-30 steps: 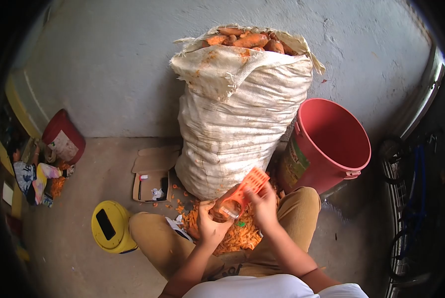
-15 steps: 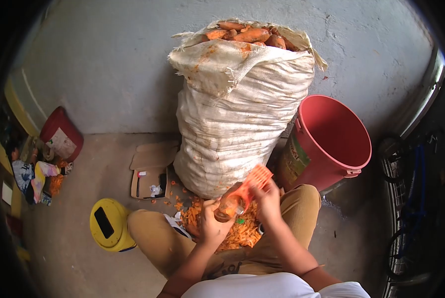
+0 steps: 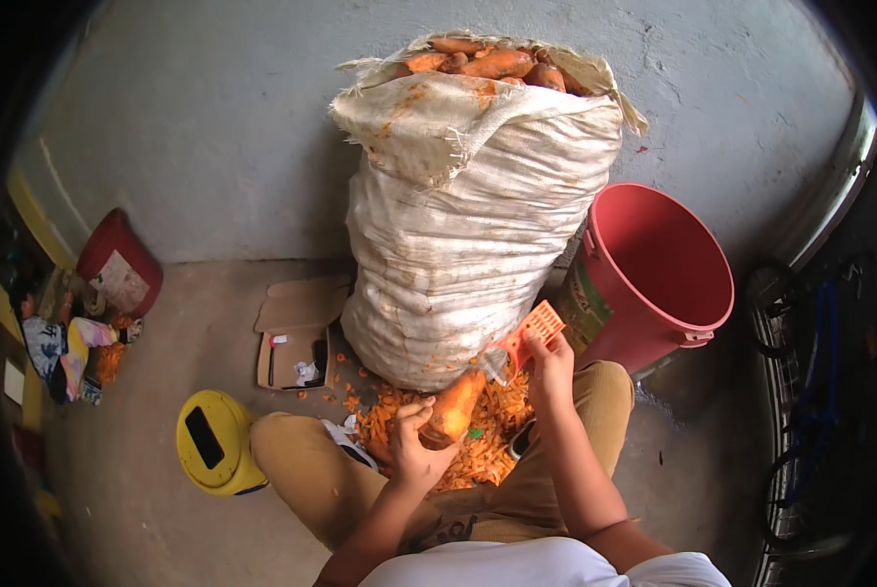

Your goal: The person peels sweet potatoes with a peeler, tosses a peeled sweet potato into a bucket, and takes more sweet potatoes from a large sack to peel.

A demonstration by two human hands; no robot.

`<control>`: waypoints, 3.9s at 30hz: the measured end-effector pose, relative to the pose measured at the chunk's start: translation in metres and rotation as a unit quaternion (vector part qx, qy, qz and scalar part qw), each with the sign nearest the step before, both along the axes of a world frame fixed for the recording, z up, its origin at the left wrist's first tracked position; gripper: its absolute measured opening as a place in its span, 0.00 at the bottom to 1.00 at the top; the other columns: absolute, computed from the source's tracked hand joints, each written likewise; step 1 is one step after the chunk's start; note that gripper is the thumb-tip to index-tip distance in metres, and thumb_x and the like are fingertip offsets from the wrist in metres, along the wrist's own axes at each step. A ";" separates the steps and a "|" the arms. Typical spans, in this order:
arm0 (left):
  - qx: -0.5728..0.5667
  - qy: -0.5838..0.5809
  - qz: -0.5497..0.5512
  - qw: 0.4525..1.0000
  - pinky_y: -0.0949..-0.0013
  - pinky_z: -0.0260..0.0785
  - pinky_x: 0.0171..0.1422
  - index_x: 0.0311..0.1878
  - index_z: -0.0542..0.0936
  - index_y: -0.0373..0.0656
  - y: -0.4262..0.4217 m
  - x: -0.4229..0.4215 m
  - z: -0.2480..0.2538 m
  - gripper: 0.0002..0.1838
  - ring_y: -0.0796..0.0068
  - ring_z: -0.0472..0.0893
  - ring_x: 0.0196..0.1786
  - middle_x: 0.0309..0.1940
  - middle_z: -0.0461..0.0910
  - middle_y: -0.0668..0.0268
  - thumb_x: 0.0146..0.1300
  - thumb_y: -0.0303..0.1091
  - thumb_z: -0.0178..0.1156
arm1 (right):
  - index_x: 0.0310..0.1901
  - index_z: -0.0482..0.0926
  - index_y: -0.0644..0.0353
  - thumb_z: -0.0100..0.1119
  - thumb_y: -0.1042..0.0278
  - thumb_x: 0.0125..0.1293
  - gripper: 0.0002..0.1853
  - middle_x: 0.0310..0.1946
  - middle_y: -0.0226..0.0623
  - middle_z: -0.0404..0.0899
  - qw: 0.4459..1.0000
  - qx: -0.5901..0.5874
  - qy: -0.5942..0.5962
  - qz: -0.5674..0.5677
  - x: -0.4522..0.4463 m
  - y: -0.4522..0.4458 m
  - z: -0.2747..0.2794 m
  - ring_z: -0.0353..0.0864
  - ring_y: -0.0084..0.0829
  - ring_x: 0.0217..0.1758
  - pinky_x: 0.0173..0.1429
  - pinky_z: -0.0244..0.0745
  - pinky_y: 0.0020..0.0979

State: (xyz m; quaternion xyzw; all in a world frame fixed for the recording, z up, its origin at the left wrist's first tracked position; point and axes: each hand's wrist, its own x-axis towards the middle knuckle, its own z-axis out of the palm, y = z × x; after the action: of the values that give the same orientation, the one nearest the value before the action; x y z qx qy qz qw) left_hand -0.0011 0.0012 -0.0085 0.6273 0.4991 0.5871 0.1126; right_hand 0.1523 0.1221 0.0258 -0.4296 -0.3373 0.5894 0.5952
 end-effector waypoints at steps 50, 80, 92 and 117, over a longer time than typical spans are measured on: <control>-0.281 -0.596 -0.313 0.684 0.60 0.65 0.56 0.52 0.63 0.41 0.002 0.000 -0.002 0.29 0.70 0.67 0.54 0.48 0.66 0.64 0.45 0.23 0.62 | 0.37 0.72 0.62 0.47 0.67 0.61 0.08 0.25 0.34 0.75 0.809 -0.149 0.542 0.172 0.002 -0.040 -0.011 0.74 0.30 0.29 0.57 0.63 0.38; -0.307 -0.750 -0.433 0.394 0.71 0.65 0.32 0.51 0.61 0.33 0.005 -0.008 -0.027 0.34 0.71 0.69 0.37 0.40 0.66 0.58 0.53 0.55 0.53 | 0.41 0.69 0.63 0.47 0.72 0.60 0.08 0.38 0.34 0.73 0.971 -0.036 0.237 0.012 0.019 -0.039 -0.009 0.72 0.27 0.42 0.50 0.66 0.30; -0.303 -0.523 -0.227 0.764 0.64 0.70 0.43 0.51 0.62 0.46 0.007 -0.013 -0.008 0.31 0.69 0.71 0.46 0.47 0.67 0.64 0.43 0.26 0.63 | 0.43 0.68 0.64 0.46 0.73 0.61 0.09 0.42 0.36 0.73 0.976 -0.035 0.210 0.032 0.019 -0.041 -0.019 0.71 0.27 0.46 0.55 0.62 0.31; -0.275 -0.202 -0.165 0.925 0.71 0.61 0.55 0.50 0.64 0.39 0.005 -0.004 0.015 0.35 0.74 0.68 0.50 0.47 0.67 0.63 0.35 0.25 0.70 | 0.47 0.66 0.64 0.46 0.74 0.62 0.12 0.44 0.36 0.72 0.980 0.035 0.178 0.080 0.001 -0.052 0.026 0.71 0.25 0.48 0.54 0.63 0.28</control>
State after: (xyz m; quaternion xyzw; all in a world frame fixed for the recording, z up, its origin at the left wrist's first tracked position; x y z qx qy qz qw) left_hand -0.0052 0.0066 0.0064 0.5130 0.4968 0.5147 0.4744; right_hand 0.1537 0.0697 0.0516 -0.2683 -0.2792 0.6902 0.6113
